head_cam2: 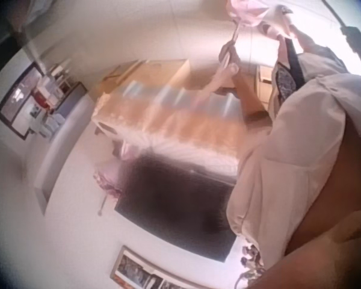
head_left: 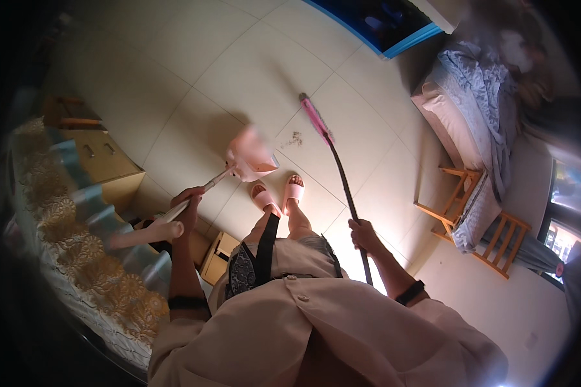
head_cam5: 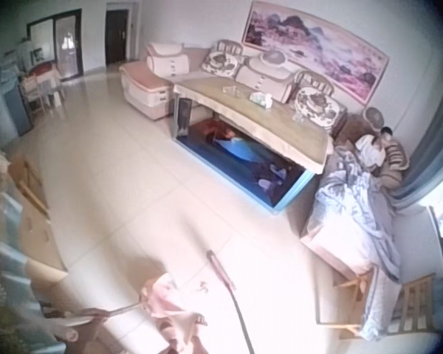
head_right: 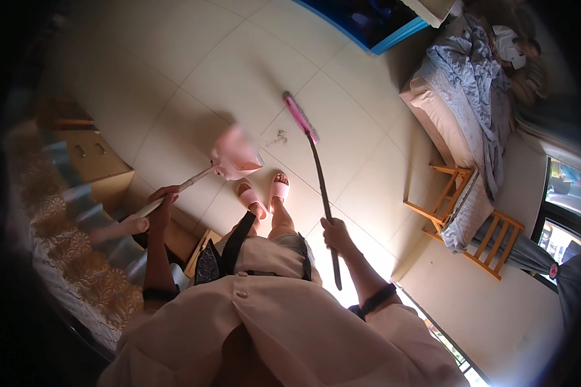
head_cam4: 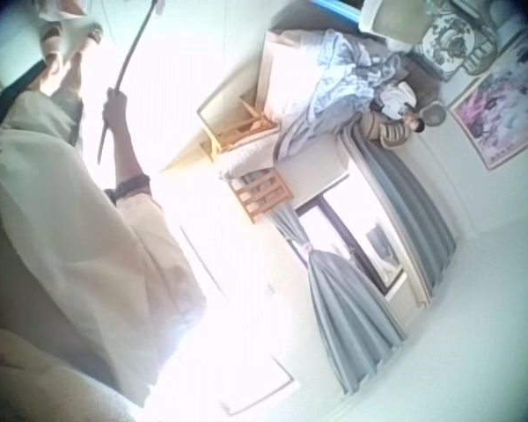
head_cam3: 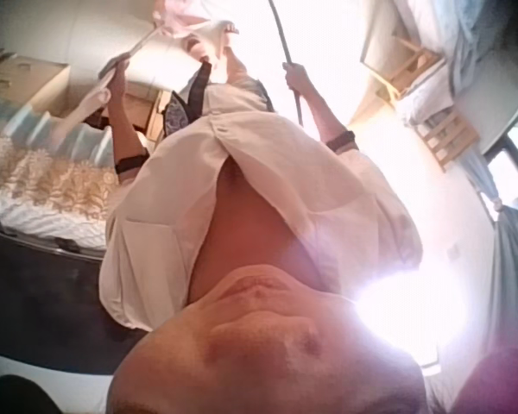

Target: The person sweeps a tiled floor using a pink broom and dustpan, moving debris into the dustpan. The person works around furniture and then sweeps the balcony area near potted plants.

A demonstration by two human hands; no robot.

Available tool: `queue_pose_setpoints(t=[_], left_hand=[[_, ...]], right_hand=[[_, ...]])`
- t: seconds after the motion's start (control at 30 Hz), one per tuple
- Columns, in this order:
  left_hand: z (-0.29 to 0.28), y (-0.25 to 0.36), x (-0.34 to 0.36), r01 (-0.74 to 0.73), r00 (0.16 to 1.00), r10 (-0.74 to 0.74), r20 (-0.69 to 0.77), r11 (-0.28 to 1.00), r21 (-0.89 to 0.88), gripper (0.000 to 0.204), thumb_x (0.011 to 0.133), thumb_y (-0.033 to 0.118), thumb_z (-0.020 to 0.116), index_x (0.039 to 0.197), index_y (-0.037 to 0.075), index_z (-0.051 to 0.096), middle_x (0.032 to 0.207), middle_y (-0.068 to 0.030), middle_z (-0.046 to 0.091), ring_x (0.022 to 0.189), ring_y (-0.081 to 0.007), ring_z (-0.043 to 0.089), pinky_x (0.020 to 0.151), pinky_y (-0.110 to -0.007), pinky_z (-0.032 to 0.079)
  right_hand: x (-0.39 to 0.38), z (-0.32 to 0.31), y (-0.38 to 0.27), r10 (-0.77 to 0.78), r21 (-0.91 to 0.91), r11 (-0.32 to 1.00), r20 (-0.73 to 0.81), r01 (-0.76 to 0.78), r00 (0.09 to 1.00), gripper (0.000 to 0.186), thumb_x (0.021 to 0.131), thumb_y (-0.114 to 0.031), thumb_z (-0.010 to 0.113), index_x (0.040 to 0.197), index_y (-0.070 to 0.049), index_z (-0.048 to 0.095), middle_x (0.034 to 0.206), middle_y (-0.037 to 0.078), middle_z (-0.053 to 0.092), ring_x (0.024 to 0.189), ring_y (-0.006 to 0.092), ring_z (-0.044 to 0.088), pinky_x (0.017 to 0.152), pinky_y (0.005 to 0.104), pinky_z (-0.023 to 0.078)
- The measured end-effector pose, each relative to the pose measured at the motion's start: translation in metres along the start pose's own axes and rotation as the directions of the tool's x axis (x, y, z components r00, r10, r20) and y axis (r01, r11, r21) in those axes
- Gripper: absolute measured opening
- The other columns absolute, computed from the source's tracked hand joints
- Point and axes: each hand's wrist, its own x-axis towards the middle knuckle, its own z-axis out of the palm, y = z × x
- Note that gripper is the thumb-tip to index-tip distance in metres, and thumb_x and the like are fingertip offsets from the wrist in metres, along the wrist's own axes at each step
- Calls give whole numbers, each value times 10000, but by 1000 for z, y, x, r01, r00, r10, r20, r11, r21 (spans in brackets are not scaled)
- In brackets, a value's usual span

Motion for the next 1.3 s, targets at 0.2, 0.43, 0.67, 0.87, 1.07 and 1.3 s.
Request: queue_pose_setpoints(t=[0.2, 0.43, 0.67, 0.87, 1.07, 1.3], left_hand=[[-40, 18, -16, -40, 999, 39, -10, 997, -72, 126, 807, 38, 484, 874, 12, 588, 861, -48, 586, 761, -113, 536, 705, -214, 443], [-112, 59, -52, 44, 994, -38, -105, 997, 62, 150, 798, 74, 505, 881, -27, 580, 900, -111, 582, 818, -178, 554, 730, -274, 482], [-114, 71, -77, -40, 986, 54, -155, 995, 95, 180, 822, 98, 474, 876, -40, 577, 958, -162, 568, 877, -257, 561, 757, -345, 504], [-80, 58, -82, -4, 974, 26, -224, 995, 100, 174, 824, 96, 477, 885, -34, 576, 956, -143, 570, 866, -246, 563, 746, -333, 505], [-36, 32, -74, 8, 980, -8, -201, 1000, 2, 127, 811, 72, 500, 876, -11, 570, 901, -101, 577, 830, -193, 563, 735, -300, 496], [1, 12, -63, 31, 986, -40, -165, 998, -57, 84, 784, 28, 521, 817, -12, 588, 869, -89, 591, 779, -158, 575, 698, -252, 491]], right_hand=[[-7, -50, 16, -368, -875, 485, -189, 14, 910, 211, 840, -195, 442, 846, 3, 514, 699, 161, 576, 659, 297, 566, 620, 390, 445], [55, -50, 25, -367, -934, 262, 135, 242, 920, 273, 856, -239, 383, 836, 1, 510, 749, 197, 577, 741, 365, 552, 677, 439, 434], [140, -27, -41, -289, -966, 18, 244, 260, 926, 220, 785, -159, 444, 905, -32, 577, 832, 164, 605, 816, 320, 581, 703, 411, 468], [150, -71, -79, -239, -995, 3, 97, 101, 966, 224, 711, -109, 511, 900, -47, 614, 899, 142, 608, 864, 294, 582, 720, 392, 482], [131, -147, -96, -297, -997, -80, 3, -21, 955, 217, 736, -105, 490, 901, -28, 610, 882, 148, 610, 847, 297, 588, 713, 383, 487], [101, -197, -103, -373, -999, 24, 31, 43, 927, 302, 839, -302, 430, 865, -42, 582, 868, 143, 594, 843, 313, 560, 730, 424, 450]])
